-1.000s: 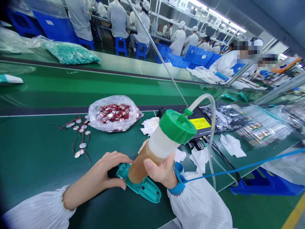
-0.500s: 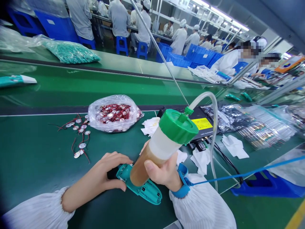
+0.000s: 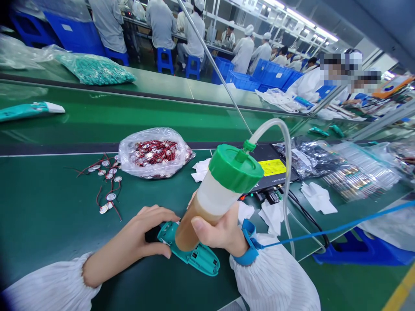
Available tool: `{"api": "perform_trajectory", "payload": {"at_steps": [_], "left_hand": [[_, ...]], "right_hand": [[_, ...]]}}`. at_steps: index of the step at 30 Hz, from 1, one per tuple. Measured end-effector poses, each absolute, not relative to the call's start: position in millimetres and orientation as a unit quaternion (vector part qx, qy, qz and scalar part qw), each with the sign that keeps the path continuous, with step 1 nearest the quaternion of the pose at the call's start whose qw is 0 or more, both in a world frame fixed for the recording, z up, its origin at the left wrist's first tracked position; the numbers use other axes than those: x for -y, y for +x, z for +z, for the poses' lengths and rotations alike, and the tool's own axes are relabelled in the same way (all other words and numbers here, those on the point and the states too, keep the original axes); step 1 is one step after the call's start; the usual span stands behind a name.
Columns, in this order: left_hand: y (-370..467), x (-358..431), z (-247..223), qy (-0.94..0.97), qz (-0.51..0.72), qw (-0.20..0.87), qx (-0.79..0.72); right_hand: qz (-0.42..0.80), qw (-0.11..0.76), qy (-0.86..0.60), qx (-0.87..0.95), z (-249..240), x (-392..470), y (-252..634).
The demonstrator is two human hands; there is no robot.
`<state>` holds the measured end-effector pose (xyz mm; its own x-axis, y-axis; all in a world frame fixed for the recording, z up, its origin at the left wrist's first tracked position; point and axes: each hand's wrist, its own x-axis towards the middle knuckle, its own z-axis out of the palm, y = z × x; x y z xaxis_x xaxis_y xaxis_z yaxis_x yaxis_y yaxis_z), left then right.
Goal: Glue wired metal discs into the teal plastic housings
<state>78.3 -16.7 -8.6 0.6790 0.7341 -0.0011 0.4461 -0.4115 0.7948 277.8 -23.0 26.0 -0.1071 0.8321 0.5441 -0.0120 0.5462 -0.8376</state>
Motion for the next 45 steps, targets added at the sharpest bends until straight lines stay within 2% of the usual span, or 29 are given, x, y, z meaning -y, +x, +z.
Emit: {"api": "perform_trajectory", "payload": {"at_steps": [12,37,45], "left_hand": [[81,17,-5,0.818,0.173,0.408,-0.367],[81,16,-14,0.82,0.19,0.406,-0.356],[80,17,-14,0.822,0.2,0.4,-0.353]], "right_hand": [[0.32,0.58,-0.327,0.674,26,21,283],[0.339,0.58,-0.33,0.663,27,21,280],[0.302,0.578,-0.327,0.684,29,23,279]]}}
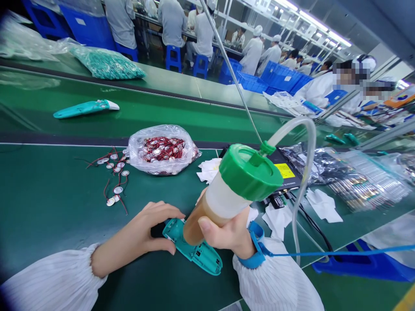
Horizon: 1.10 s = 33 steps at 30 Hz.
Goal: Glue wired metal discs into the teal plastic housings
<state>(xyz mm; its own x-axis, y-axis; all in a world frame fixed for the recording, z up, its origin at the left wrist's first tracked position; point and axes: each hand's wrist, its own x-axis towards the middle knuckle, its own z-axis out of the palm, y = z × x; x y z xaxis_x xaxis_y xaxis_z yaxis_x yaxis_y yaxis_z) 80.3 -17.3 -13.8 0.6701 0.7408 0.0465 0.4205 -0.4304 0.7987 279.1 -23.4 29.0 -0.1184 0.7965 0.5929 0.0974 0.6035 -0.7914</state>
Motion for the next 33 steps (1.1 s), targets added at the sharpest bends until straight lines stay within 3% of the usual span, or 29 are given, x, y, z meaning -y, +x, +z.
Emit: {"api": "perform_trajectory", "payload": {"at_steps": [14,19,27,33], "left_hand": [[80.8,17.6,-12.7,0.82,0.194,0.408,-0.351],[81.6,17.8,-13.7,0.819,0.194,0.409,-0.353],[80.5,17.1,-13.7,0.824,0.191,0.397,-0.357],[81.6,16.9,-10.6,0.819,0.183,0.404,-0.364]], "right_hand": [[0.268,0.6,-0.348,0.669,25.1,30.0,274.4],[0.293,0.618,-0.331,0.65,22.5,30.0,272.3],[0.363,0.577,-0.338,0.649,25.0,28.8,278.8],[0.35,0.6,-0.335,0.637,22.7,27.8,277.1]]}}
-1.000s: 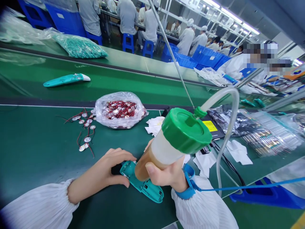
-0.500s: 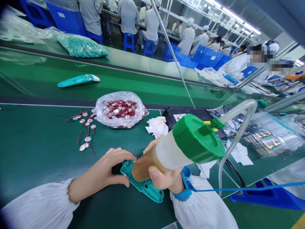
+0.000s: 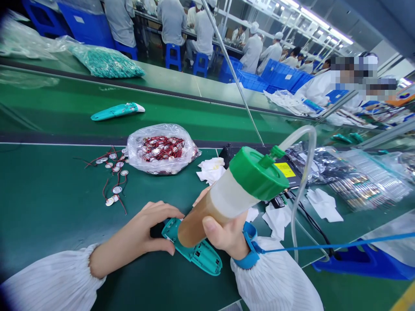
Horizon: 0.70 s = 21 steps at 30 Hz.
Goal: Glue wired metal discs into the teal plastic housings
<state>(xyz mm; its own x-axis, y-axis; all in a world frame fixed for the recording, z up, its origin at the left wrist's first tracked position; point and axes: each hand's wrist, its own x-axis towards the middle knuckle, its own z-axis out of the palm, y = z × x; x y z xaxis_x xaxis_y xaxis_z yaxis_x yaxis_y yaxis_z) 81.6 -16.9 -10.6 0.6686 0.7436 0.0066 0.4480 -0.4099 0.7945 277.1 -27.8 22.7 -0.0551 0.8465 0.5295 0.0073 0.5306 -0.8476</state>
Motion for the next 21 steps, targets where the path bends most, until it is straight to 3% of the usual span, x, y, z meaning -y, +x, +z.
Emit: {"api": "perform_trajectory", "payload": {"at_steps": [7,21], "left_hand": [[84,17,-2,0.81,0.16,0.408,-0.389],[83,17,-3,0.81,0.165,0.41,-0.385]], "right_hand": [[0.302,0.632,-0.346,0.624,18,25,279],[0.308,0.614,-0.353,0.635,20,27,288]]}}
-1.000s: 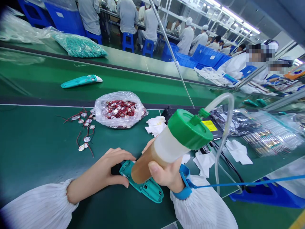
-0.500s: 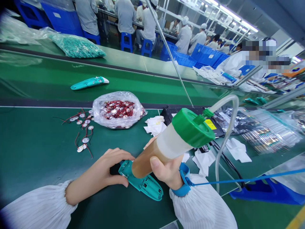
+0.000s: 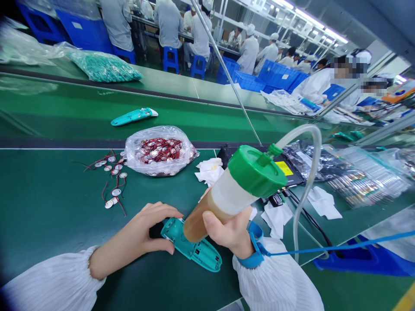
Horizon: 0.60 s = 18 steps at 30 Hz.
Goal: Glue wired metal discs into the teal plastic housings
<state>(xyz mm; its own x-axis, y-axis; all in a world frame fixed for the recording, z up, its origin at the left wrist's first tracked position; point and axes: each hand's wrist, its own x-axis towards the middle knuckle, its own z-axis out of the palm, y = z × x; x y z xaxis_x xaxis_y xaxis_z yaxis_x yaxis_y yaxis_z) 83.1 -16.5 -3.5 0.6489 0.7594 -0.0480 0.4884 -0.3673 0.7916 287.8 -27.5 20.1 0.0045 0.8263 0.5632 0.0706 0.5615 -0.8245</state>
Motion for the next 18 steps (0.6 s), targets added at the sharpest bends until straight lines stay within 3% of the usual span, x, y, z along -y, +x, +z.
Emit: {"api": "perform_trajectory", "payload": {"at_steps": [10,18], "left_hand": [[82,17,-6,0.81,0.173,0.409,-0.384],[82,23,-6,0.799,0.178,0.407,-0.404]], "right_hand": [[0.322,0.623,-0.413,0.581,18,25,288],[0.345,0.701,-0.496,0.379,54,1,324]]}}
